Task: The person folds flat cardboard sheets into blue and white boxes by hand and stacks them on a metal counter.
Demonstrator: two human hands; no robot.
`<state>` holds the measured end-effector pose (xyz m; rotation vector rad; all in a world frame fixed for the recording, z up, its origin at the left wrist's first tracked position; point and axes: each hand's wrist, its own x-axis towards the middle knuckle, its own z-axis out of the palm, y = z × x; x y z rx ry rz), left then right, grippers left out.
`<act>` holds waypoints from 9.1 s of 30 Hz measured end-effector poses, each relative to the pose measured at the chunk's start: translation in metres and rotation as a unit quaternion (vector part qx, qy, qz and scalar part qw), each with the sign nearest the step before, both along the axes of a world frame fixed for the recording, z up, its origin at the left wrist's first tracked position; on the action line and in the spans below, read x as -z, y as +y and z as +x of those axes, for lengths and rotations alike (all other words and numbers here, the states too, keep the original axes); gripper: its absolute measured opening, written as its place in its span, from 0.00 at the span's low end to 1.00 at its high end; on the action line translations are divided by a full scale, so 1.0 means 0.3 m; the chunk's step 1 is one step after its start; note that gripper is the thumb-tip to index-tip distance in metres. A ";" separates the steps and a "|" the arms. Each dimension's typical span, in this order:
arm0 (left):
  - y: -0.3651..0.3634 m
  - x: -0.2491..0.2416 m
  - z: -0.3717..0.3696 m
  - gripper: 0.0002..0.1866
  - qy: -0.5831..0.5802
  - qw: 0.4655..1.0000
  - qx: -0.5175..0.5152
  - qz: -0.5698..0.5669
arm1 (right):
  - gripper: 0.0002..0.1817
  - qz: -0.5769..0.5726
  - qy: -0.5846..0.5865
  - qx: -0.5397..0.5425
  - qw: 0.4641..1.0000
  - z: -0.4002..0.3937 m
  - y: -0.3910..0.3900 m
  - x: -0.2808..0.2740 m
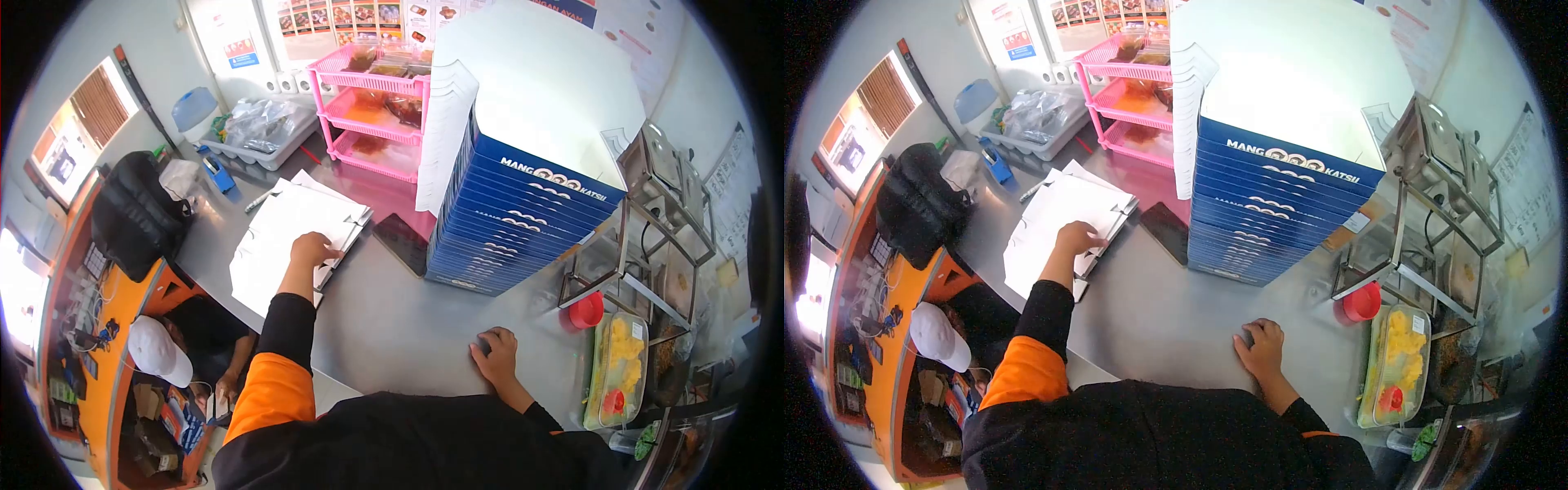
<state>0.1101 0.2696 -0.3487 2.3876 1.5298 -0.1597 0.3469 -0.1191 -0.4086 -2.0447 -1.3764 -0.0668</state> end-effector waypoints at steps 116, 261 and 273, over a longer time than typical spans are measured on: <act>-0.982 -0.428 -0.226 0.18 -0.807 0.561 -0.022 -0.180 | 0.22 0.292 0.023 -0.525 0.799 -0.514 0.323 -0.629; -1.047 -0.685 -0.152 0.11 -0.792 0.573 -0.070 -0.199 | 0.19 0.349 0.132 -0.625 0.686 -0.330 0.085 -0.731; -1.102 -0.630 -0.080 0.15 -0.882 0.428 -0.015 -0.196 | 0.28 0.383 -0.022 -0.568 0.728 -0.375 0.095 -0.744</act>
